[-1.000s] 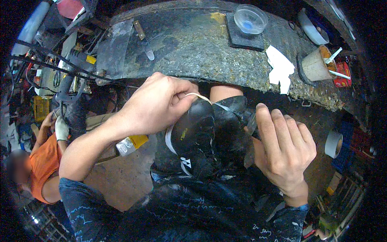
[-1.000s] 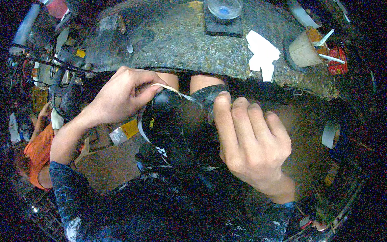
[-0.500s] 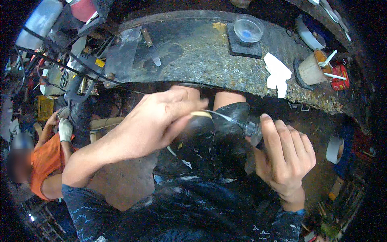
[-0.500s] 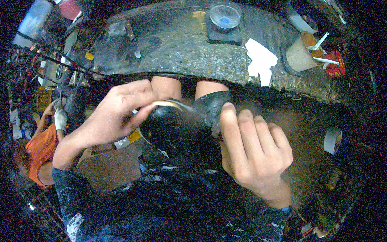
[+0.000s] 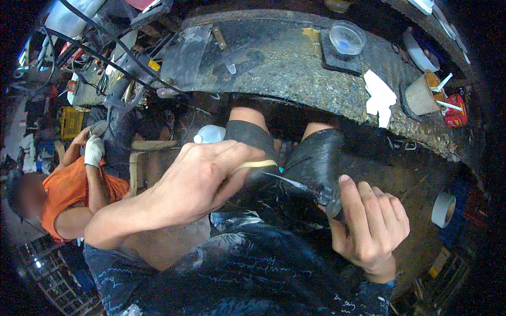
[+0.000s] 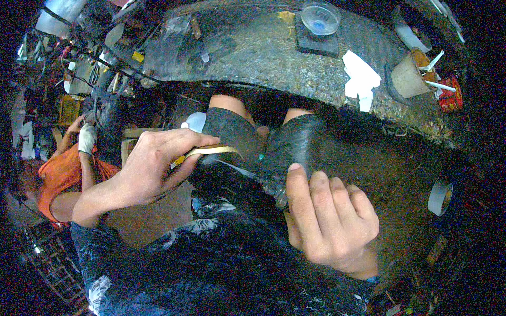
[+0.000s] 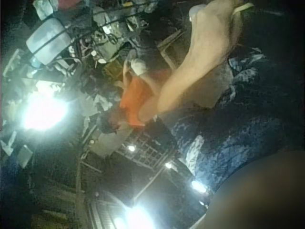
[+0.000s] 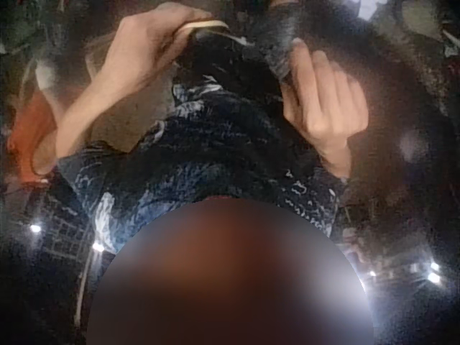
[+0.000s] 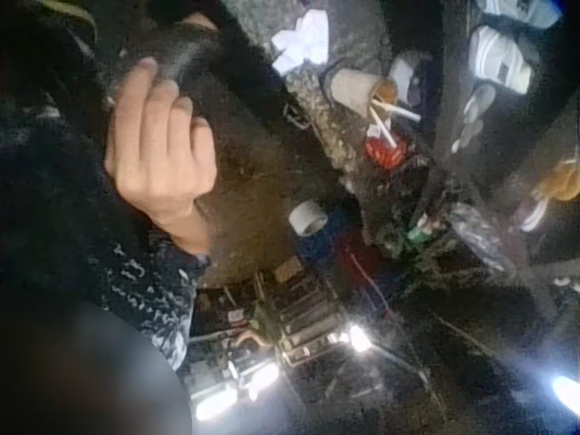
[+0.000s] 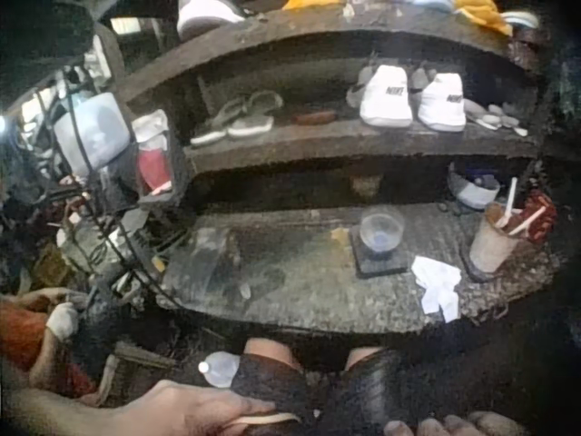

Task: The person applies glue to the sole of a black and white sneaker using a small bottle and a wooden stick. They repeatedly apply adhesive along the edge of the sole and press the parts together.

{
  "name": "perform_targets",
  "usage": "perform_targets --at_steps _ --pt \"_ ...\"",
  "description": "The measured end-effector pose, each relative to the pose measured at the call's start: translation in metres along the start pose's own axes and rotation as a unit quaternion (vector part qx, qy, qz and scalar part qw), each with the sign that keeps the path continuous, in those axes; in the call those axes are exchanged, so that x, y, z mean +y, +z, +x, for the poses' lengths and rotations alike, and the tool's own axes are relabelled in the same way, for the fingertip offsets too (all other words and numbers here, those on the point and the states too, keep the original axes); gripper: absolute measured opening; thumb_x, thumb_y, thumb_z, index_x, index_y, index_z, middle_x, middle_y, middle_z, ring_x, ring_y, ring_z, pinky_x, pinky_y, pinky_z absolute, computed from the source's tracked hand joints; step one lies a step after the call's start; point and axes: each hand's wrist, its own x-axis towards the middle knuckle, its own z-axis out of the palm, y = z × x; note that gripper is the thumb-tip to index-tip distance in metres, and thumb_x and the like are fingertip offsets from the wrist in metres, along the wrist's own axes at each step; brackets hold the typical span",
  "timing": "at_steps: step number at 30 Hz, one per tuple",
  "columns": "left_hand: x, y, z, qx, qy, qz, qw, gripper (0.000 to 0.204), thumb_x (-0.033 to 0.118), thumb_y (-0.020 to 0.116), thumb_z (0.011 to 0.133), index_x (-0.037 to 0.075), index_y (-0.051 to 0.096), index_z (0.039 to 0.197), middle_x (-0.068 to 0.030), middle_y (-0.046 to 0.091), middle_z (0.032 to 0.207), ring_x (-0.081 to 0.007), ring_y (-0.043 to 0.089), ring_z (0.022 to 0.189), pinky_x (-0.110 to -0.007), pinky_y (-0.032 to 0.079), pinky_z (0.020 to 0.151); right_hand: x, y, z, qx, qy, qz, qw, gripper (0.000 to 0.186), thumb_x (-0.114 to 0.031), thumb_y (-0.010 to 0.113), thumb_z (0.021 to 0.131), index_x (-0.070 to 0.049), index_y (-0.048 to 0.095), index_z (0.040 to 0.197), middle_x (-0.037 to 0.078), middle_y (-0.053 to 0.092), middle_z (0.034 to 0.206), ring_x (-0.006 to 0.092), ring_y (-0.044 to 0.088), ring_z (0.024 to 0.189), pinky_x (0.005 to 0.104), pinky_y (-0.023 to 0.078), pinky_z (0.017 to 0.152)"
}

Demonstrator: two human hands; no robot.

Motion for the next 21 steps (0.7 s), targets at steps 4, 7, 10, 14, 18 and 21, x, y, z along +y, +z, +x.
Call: perform_targets --at_steps 4,7,10,14,18,21 --pt "0.005 -0.002 -0.001 -0.012 -0.009 -0.014 1.0 0.028 0.008 0.072 0.097 0.004 0.07 0.125 -0.0207 0.075 0.1 -0.0439 0.075 0.093 -0.052 0.06 0.079 -0.004 -0.007 0.004 -0.009 -0.027 -0.037 0.999 0.028 -0.018 0.07 0.095 -0.003 0.082 0.116 0.01 0.073 0.094 0.0209 0.071 0.079 0.0343 0.056 0.07" --pt "0.009 -0.003 -0.001 -0.009 -0.008 -0.021 1.0 0.026 0.007 0.072 0.097 0.004 0.069 0.123 -0.0209 0.074 0.098 -0.0447 0.074 0.092 -0.052 0.06 0.078 -0.009 -0.016 0.007 -0.028 -0.038 -0.056 0.997 0.037 -0.018 0.072 0.087 -0.001 0.083 0.118 0.014 0.076 0.097 0.0259 0.074 0.082 0.0372 0.058 0.074" --pt "0.012 -0.003 -0.001 -0.005 -0.002 -0.03 1.0 0.024 0.007 0.072 0.096 0.004 0.068 0.12 -0.0208 0.073 0.097 -0.0452 0.074 0.091 -0.052 0.059 0.076 -0.011 -0.021 0.01 -0.029 -0.051 -0.083 0.995 0.04 -0.017 0.071 0.085 0.0 0.084 0.118 0.016 0.078 0.097 0.0273 0.076 0.083 0.0382 0.059 0.076" --pt "0.014 -0.003 0.001 -0.006 -0.005 -0.034 0.999 0.021 0.007 0.072 0.096 0.005 0.067 0.117 -0.0203 0.072 0.096 -0.0452 0.073 0.089 -0.053 0.057 0.075 -0.01 -0.027 0.012 -0.039 -0.073 -0.117 0.99 0.034 -0.014 0.068 0.09 -0.001 0.085 0.116 0.015 0.078 0.094 0.0252 0.075 0.08 0.0376 0.059 0.076" --pt "0.015 -0.003 0.0 -0.006 -0.006 -0.037 0.999 0.02 0.007 0.072 0.097 0.005 0.067 0.116 -0.0201 0.072 0.096 -0.045 0.072 0.09 -0.052 0.057 0.075 -0.01 -0.026 0.013 -0.026 -0.067 -0.113 0.991 0.019 -0.012 0.074 0.096 -0.006 0.081 0.112 0.009 0.071 0.09 0.02 0.068 0.077 0.0339 0.055 0.07" --pt "0.016 -0.002 -0.001 0.0 -0.012 -0.047 0.999 0.019 0.008 0.072 0.097 0.005 0.068 0.116 -0.0202 0.072 0.097 -0.0451 0.072 0.091 -0.052 0.057 0.076 -0.011 -0.028 0.011 -0.037 -0.062 -0.107 0.992 0.018 -0.011 0.073 0.096 -0.006 0.081 0.111 0.009 0.071 0.09 0.0198 0.068 0.077 0.0335 0.055 0.071"
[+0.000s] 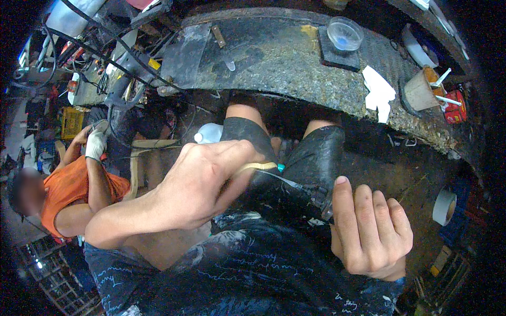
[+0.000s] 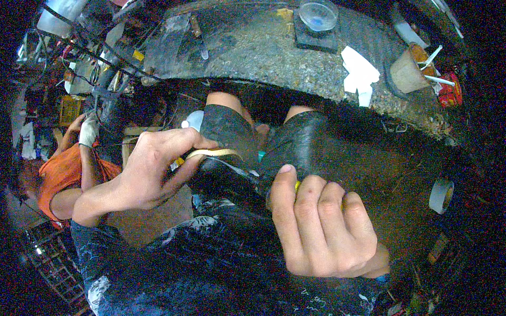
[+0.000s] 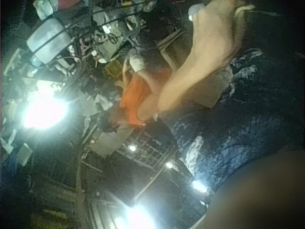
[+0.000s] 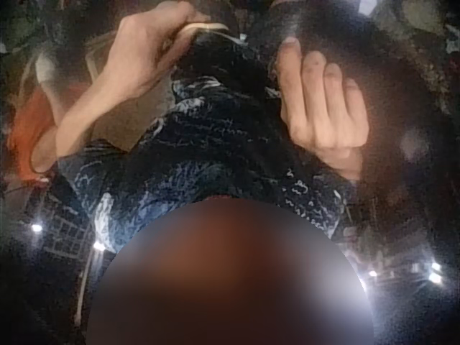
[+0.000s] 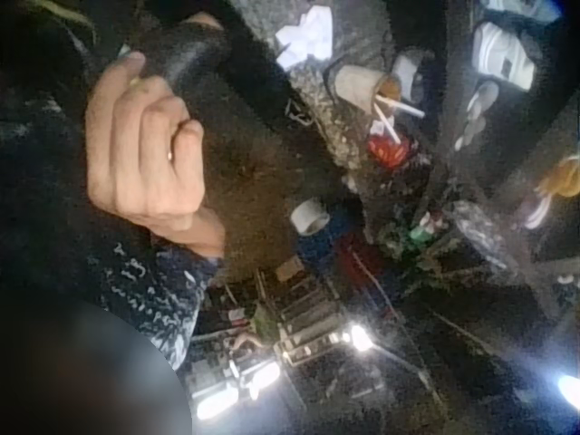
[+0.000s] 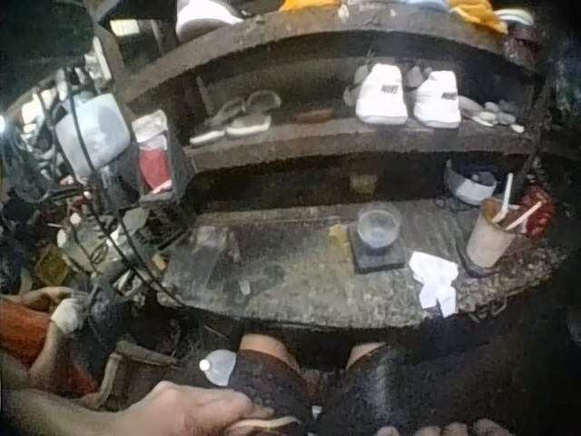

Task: The person applies glue to the sole of a black and white sneaker using a small bottle and a wooden stick. They repeatedly apply adhesive along the edge of the sole and press the parts together.

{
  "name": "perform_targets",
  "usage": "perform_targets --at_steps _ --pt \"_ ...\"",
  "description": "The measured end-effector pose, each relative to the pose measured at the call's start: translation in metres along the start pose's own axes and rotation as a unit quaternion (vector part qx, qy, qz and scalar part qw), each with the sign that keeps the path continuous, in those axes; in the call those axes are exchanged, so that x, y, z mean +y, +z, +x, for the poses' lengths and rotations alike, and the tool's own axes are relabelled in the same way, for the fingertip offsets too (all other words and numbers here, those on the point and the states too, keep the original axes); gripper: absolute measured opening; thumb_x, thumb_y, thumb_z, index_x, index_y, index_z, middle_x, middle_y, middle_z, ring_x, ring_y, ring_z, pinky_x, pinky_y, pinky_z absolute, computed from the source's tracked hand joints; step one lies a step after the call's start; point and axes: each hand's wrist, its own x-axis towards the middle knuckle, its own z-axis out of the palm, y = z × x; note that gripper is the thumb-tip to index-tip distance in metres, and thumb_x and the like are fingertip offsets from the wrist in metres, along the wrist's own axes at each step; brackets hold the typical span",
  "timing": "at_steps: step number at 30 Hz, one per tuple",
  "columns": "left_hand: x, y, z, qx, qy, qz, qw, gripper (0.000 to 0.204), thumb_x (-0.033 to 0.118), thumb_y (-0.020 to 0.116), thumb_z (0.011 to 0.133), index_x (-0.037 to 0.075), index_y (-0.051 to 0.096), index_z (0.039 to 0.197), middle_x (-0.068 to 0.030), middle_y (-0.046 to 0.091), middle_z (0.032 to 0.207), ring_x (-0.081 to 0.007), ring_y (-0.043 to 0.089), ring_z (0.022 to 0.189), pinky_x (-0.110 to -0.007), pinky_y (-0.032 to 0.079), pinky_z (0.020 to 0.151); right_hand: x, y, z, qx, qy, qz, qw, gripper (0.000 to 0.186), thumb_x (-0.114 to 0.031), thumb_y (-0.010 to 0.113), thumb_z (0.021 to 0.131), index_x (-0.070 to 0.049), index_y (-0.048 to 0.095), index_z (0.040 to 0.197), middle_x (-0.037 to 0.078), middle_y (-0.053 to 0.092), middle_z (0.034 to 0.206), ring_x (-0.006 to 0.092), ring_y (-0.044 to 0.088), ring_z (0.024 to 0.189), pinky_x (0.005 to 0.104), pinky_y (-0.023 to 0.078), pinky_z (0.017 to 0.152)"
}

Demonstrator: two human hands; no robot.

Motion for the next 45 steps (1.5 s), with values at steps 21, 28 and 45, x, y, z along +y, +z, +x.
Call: perform_targets --at_steps 21,28,45 --pt "0.008 -0.022 -0.006 -0.075 -0.065 0.072 0.992 0.045 -0.002 0.066 0.092 -0.001 0.068 0.137 -0.0262 0.076 0.108 -0.048 0.075 0.097 -0.053 0.061 0.085 -0.015 0.081 -0.005 0.042 0.224 0.466 0.855 0.048 -0.022 0.091 0.088 -0.001 0.073 0.127 0.015 0.075 0.105 0.0319 0.075 0.088 0.0412 0.059 0.078" --pt "-0.003 -0.023 -0.017 -0.058 -0.066 0.015 0.996 0.051 0.0 0.064 0.097 -0.002 0.063 0.148 -0.0324 0.074 0.118 -0.0519 0.072 0.108 -0.054 0.058 0.095 -0.064 0.141 0.014 -0.012 0.258 0.772 0.581 0.05 -0.016 0.09 0.091 -0.004 0.066 0.134 0.01 0.077 0.116 0.0192 0.073 0.108 0.0366 0.057 0.096" --pt "-0.033 0.003 -0.014 -0.014 -0.169 -0.403 0.899 0.047 0.03 0.053 0.12 -0.003 0.061 0.152 -0.0116 0.072 0.145 -0.0202 0.062 0.138 -0.036 0.046 0.119 -0.07 0.164 0.002 0.047 0.311 0.813 0.489 0.053 -0.022 0.08 0.099 0.0 0.06 0.142 0.009 0.071 0.128 0.0204 0.067 0.12 0.0355 0.05 0.108"
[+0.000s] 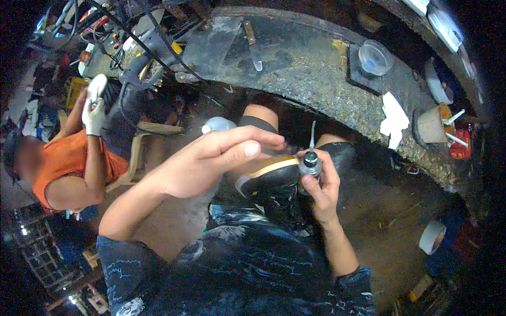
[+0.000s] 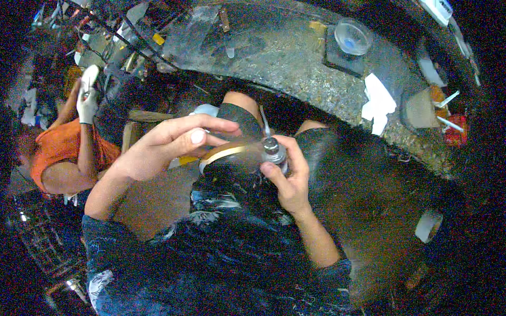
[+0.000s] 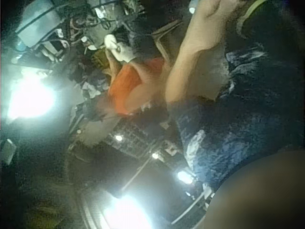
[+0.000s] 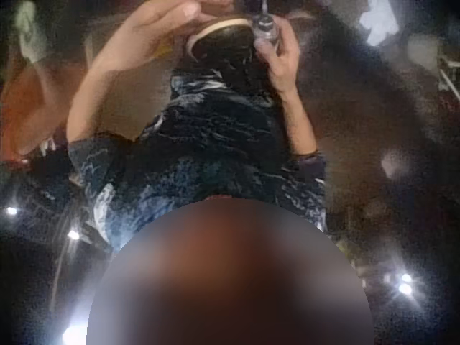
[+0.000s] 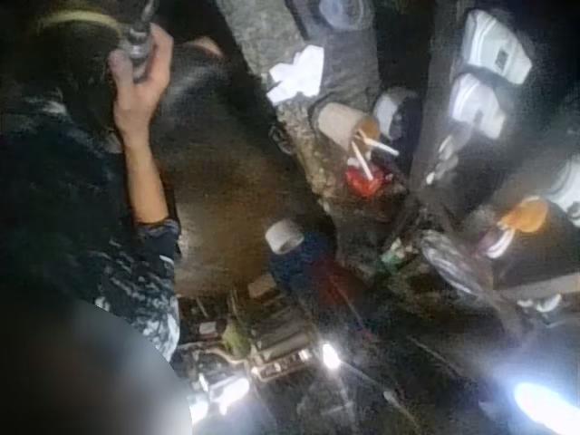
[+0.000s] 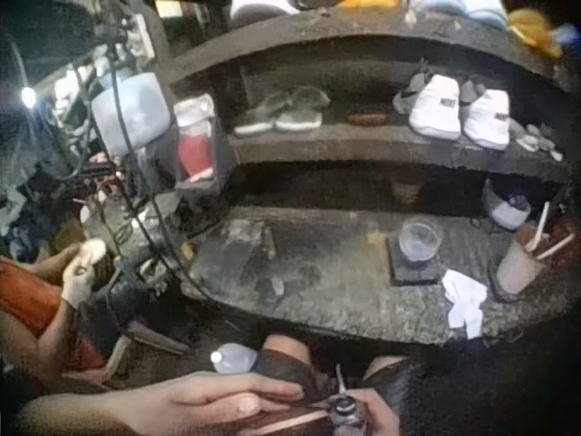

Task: The person applies glue to the sole of a black and white sneaker using a small bottle and a wooden stick. They repeatedly apply adhesive along the edge of the sole and press the parts together.

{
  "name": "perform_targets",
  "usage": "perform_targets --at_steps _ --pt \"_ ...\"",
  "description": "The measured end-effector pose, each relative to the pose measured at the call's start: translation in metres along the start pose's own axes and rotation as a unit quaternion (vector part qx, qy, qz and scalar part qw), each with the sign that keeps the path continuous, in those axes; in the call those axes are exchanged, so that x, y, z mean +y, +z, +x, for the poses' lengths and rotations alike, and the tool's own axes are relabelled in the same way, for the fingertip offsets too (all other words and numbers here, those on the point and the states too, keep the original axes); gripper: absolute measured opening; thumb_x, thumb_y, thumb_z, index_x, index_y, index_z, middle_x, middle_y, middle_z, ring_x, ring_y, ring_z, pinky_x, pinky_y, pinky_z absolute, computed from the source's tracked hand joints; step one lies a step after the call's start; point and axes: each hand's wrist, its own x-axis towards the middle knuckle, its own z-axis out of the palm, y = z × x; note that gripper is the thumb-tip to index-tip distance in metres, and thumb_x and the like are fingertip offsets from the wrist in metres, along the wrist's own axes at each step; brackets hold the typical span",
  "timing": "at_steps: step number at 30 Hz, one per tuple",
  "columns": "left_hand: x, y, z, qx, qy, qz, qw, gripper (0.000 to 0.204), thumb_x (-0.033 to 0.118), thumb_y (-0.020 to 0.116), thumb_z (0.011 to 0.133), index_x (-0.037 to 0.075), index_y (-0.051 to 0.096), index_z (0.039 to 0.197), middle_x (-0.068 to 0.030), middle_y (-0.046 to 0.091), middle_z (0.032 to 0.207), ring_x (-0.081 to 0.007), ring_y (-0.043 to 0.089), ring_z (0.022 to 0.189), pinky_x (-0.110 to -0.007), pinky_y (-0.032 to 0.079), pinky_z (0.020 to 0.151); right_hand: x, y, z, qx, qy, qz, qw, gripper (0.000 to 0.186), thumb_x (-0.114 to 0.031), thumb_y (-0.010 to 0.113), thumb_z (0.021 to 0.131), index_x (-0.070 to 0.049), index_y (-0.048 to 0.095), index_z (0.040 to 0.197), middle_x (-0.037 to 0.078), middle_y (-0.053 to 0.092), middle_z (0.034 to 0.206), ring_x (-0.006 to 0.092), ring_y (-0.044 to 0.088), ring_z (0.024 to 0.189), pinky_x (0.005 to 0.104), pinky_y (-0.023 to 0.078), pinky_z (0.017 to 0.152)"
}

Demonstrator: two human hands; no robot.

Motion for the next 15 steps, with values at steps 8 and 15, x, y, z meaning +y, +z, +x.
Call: perform_targets --at_steps 8,15 --pt "-0.054 0.043 0.05 0.126 0.064 -0.247 0.959 0.032 0.027 0.051 0.119 0.0 0.068 0.112 -0.0129 0.074 0.108 -0.0258 0.077 0.108 -0.04 0.066 0.094 -0.008 -0.041 0.005 0.075 -0.057 -0.017 0.995 0.057 -0.04 0.073 0.101 0.002 0.061 0.139 0.016 0.07 0.131 0.0284 0.069 0.121 0.0407 0.05 0.109" --pt "-0.059 0.072 0.076 0.134 0.119 -0.085 0.98 0.029 0.025 0.06 0.115 -0.003 0.068 0.115 -0.0109 0.075 0.112 -0.0163 0.072 0.111 -0.033 0.06 0.095 -0.015 -0.063 -0.001 0.145 -0.114 -0.071 0.98 0.063 -0.048 0.072 0.105 0.002 0.059 0.14 0.019 0.07 0.132 0.0301 0.069 0.121 0.0425 0.052 0.108"
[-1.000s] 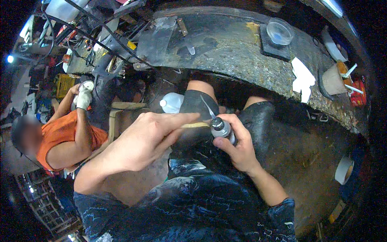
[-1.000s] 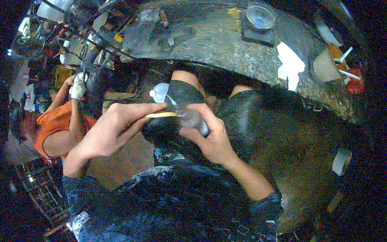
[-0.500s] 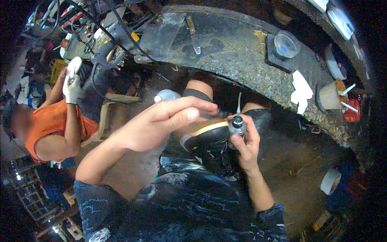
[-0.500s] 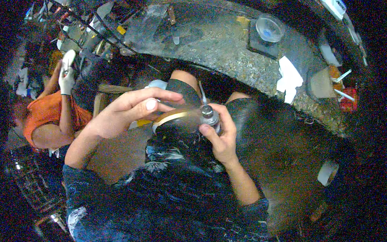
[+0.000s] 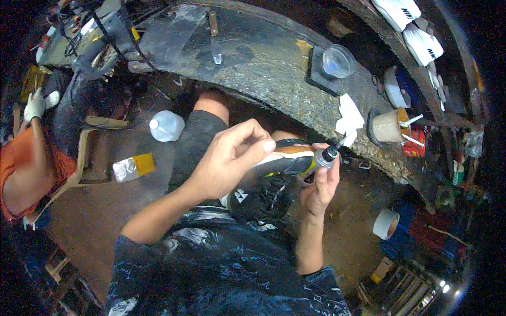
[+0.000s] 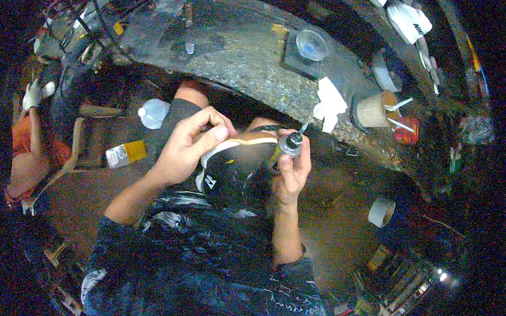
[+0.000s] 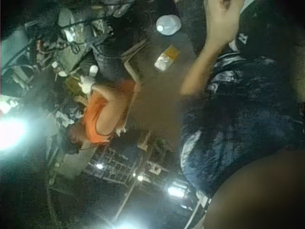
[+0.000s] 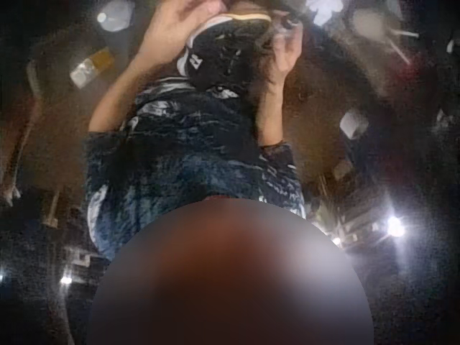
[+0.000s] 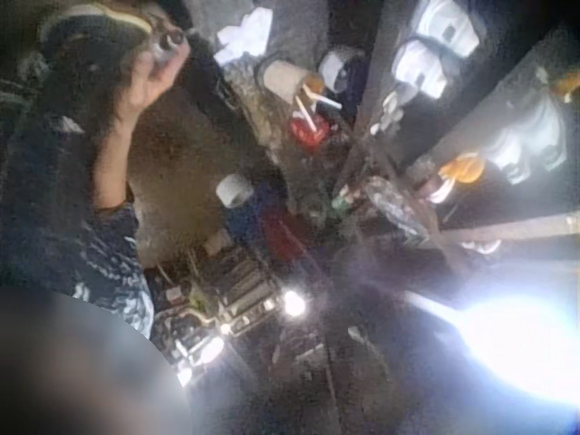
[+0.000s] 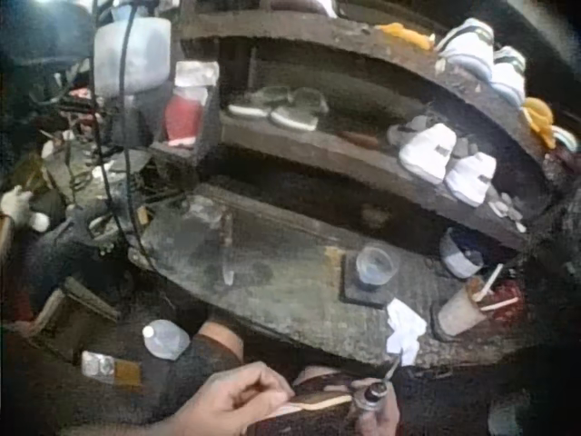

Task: The person applies glue to the sole of a black and white sneaker using a small bottle and a wooden stick. They repeatedly apply adhesive along the edge of the sole and press the parts together.

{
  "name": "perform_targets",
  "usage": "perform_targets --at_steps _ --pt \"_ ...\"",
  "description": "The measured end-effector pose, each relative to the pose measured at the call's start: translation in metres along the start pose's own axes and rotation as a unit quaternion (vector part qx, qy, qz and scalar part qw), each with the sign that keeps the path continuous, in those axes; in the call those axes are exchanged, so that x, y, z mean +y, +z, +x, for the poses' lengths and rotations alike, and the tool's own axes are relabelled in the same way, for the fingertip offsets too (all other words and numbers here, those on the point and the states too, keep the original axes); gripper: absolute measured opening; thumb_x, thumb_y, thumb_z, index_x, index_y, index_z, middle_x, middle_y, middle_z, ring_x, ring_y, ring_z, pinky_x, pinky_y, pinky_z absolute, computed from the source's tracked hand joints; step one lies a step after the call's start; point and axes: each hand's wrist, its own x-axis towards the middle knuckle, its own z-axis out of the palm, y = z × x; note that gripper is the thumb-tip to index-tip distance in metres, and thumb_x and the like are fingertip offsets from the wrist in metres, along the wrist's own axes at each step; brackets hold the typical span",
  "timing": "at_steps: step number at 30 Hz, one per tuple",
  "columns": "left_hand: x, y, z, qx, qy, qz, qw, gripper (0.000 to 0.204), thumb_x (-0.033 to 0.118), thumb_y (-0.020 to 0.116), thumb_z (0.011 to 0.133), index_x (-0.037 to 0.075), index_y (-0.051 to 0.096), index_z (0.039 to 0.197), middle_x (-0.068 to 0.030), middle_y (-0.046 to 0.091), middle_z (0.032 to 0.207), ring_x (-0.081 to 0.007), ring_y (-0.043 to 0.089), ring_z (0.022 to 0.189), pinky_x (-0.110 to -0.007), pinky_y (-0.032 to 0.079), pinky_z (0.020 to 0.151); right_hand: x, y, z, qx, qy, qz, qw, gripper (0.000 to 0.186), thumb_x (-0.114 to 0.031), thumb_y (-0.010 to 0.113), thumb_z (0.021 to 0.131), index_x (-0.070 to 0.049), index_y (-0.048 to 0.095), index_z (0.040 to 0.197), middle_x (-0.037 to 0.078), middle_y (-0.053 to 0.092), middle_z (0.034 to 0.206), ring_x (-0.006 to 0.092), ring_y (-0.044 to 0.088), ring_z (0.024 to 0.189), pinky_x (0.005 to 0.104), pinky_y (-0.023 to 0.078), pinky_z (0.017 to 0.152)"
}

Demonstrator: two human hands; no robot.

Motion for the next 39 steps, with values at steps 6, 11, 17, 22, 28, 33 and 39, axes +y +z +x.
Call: perform_targets --at_steps 6,11,17,22,28,33,39 --pt "0.026 -0.008 0.004 -0.072 0.089 0.132 0.985 0.029 0.016 0.069 0.108 -0.003 0.07 0.131 -0.0154 0.078 0.118 -0.0247 0.077 0.113 -0.038 0.063 0.1 -0.005 -0.002 -0.005 0.007 0.009 -0.01 1.0 0.063 -0.048 0.073 0.106 0.002 0.06 0.142 0.013 0.067 0.135 0.0232 0.065 0.122 0.0383 0.049 0.107" --pt "0.035 -0.006 0.009 -0.067 0.217 0.322 0.919 0.032 0.023 0.075 0.104 0.0 0.071 0.125 -0.02 0.075 0.112 -0.0377 0.076 0.104 -0.045 0.064 0.088 -0.008 0.004 -0.007 0.011 0.011 -0.025 1.0 0.064 -0.048 0.074 0.104 0.002 0.061 0.141 0.011 0.066 0.134 0.022 0.063 0.122 0.0377 0.047 0.108" --pt "0.036 0.001 0.004 -0.052 0.257 0.414 0.872 0.03 0.019 0.072 0.103 -0.001 0.069 0.125 -0.0185 0.073 0.104 -0.0392 0.074 0.099 -0.049 0.062 0.087 -0.016 0.009 -0.008 0.005 0.007 -0.052 0.999 0.063 -0.049 0.073 0.103 0.002 0.063 0.139 0.01 0.067 0.132 0.0215 0.062 0.12 0.0369 0.046 0.107" --pt "0.039 0.001 0.003 -0.03 0.243 0.396 0.885 0.025 0.013 0.07 0.104 0.0 0.072 0.124 -0.0188 0.076 0.104 -0.04 0.075 0.099 -0.048 0.061 0.088 -0.022 0.003 -0.006 -0.014 -0.003 -0.099 0.995 0.061 -0.039 0.08 0.1 0.002 0.063 0.141 0.017 0.073 0.135 0.0273 0.069 0.126 0.0424 0.05 0.113" --pt "0.05 -0.015 0.014 -0.094 0.18 0.354 0.913 0.027 0.008 0.07 0.1 0.001 0.074 0.126 -0.0201 0.08 0.111 -0.0409 0.077 0.103 -0.047 0.062 0.09 -0.069 -0.021 0.002 -0.054 -0.165 -0.35 0.92 0.068 -0.021 0.096 0.079 0.001 0.073 0.138 0.017 0.078 0.123 0.0277 0.073 0.103 0.039 0.058 0.094" --pt "0.053 -0.018 0.017 -0.122 0.14 0.347 0.919 0.028 0.008 0.072 0.098 0.004 0.076 0.125 -0.0189 0.08 0.113 -0.039 0.078 0.105 -0.047 0.061 0.092 -0.132 -0.036 0.01 -0.11 -0.28 -0.567 0.767 0.06 -0.019 0.094 0.074 0.0 0.076 0.128 0.016 0.078 0.106 0.033 0.072 0.087 0.0425 0.056 0.081" --pt "0.057 -0.019 0.024 -0.152 0.147 0.388 0.897 0.025 0.013 0.073 0.099 0.007 0.079 0.123 -0.0176 0.079 0.102 -0.0388 0.075 0.098 -0.047 0.057 0.091 -0.169 -0.026 0.012 -0.159 -0.351 -0.702 0.599 0.048 -0.026 0.082 0.084 -0.001 0.08 0.125 0.013 0.075 0.1 0.031 0.073 0.086 0.0416 0.056 0.079"
